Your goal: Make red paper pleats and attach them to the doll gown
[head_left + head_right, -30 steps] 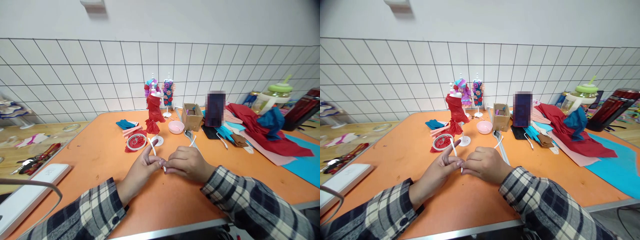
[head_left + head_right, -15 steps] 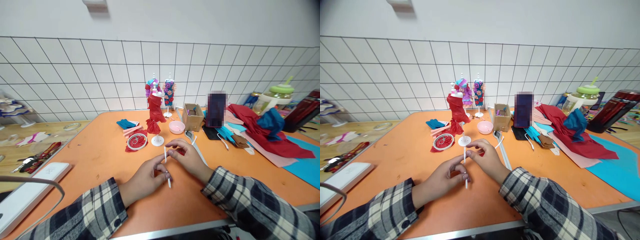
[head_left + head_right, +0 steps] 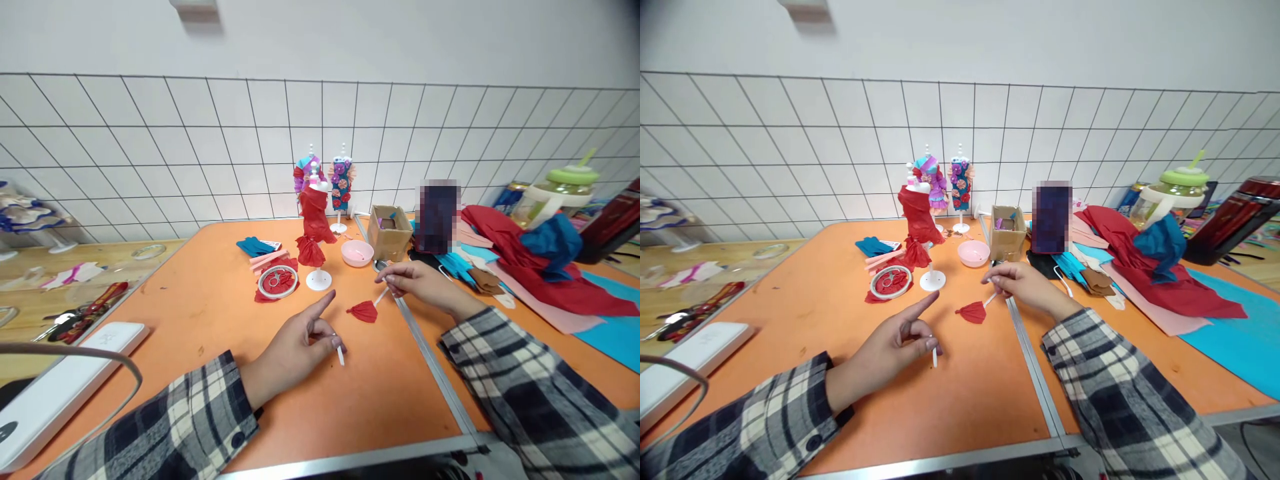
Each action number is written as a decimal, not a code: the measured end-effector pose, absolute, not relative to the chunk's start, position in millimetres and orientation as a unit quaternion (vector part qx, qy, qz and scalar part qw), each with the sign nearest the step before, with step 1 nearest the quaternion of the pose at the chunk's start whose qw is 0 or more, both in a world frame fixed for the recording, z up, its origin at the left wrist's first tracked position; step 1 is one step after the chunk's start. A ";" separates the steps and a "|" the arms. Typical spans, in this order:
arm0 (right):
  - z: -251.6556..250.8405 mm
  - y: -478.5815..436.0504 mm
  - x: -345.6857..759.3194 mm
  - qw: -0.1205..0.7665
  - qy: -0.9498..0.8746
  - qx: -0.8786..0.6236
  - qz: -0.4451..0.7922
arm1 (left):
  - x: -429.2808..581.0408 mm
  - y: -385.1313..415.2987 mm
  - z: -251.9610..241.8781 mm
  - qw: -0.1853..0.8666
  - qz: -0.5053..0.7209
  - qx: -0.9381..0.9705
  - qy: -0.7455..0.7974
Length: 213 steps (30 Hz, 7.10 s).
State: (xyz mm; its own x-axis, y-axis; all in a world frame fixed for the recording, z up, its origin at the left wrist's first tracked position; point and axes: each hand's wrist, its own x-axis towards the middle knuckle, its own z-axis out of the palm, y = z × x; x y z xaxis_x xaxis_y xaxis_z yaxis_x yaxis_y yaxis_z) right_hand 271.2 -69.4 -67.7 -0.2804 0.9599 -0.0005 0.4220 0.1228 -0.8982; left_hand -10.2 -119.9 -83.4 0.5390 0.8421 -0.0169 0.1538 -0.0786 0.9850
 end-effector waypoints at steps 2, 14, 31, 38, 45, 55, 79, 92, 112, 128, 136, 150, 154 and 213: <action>-75.6 -60.0 285.9 0.255 -0.707 -0.589 0.297 | -10.7 -121.9 -84.6 0.561 0.305 0.681 0.357; -86.5 -49.6 294.5 0.017 -0.692 -0.705 0.154 | -10.7 -124.3 -83.9 0.537 0.281 0.715 0.348; -63.9 -86.4 250.9 0.359 -0.802 -0.471 -0.081 | -11.4 -116.1 -76.8 0.711 0.390 0.474 0.344; -75.1 -105.6 206.0 0.336 -0.900 -0.265 -0.077 | -12.8 -112.0 -70.6 0.729 0.418 0.385 0.381; -73.0 -107.3 205.1 0.375 -0.875 -0.307 0.017 | -11.5 -114.4 -69.0 0.746 0.367 0.394 0.392; -85.6 -80.7 161.1 0.446 -0.675 -0.565 0.163 | -18.8 -93.8 -75.6 0.471 0.380 0.641 0.472; -87.0 -100.6 169.7 0.410 -0.806 -0.388 0.178 | -18.9 -100.4 -68.0 0.439 0.373 0.671 0.468; -84.0 -110.3 170.1 0.362 -0.850 -0.381 0.035 | -20.8 -98.3 -74.3 0.579 0.364 0.546 0.484; -89.2 -108.8 167.4 0.404 -0.827 -0.379 0.094 | -16.4 -102.6 -71.4 0.560 0.372 0.566 0.478; -81.6 -108.4 167.8 0.404 -0.805 -0.427 0.086 | -12.9 -104.3 -73.0 0.560 0.365 0.561 0.487; -81.2 -109.6 163.7 0.415 -0.789 -0.441 0.102 | -9.2 -108.3 -67.7 0.527 0.369 0.586 0.492; -85.1 -103.6 156.3 0.464 -0.657 -0.482 0.347 | -11.1 -104.8 -73.5 0.562 0.387 0.565 0.464; -85.6 -101.8 158.7 0.470 -0.658 -0.466 0.359 | -14.8 -103.7 -75.0 0.588 0.392 0.555 0.438; -76.7 -110.0 159.5 0.429 -0.774 -0.434 0.172 | -7.0 -113.4 -65.5 0.465 0.378 0.621 0.506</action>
State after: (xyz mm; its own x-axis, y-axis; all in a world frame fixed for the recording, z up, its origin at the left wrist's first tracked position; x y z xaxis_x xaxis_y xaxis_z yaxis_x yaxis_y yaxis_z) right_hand 159.5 -110.0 -76.7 -0.2561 0.8186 0.5142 0.5233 0.5646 -0.6383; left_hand -7.0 -113.4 -65.5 0.2034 0.9791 -0.0009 0.2774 -0.0568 0.9591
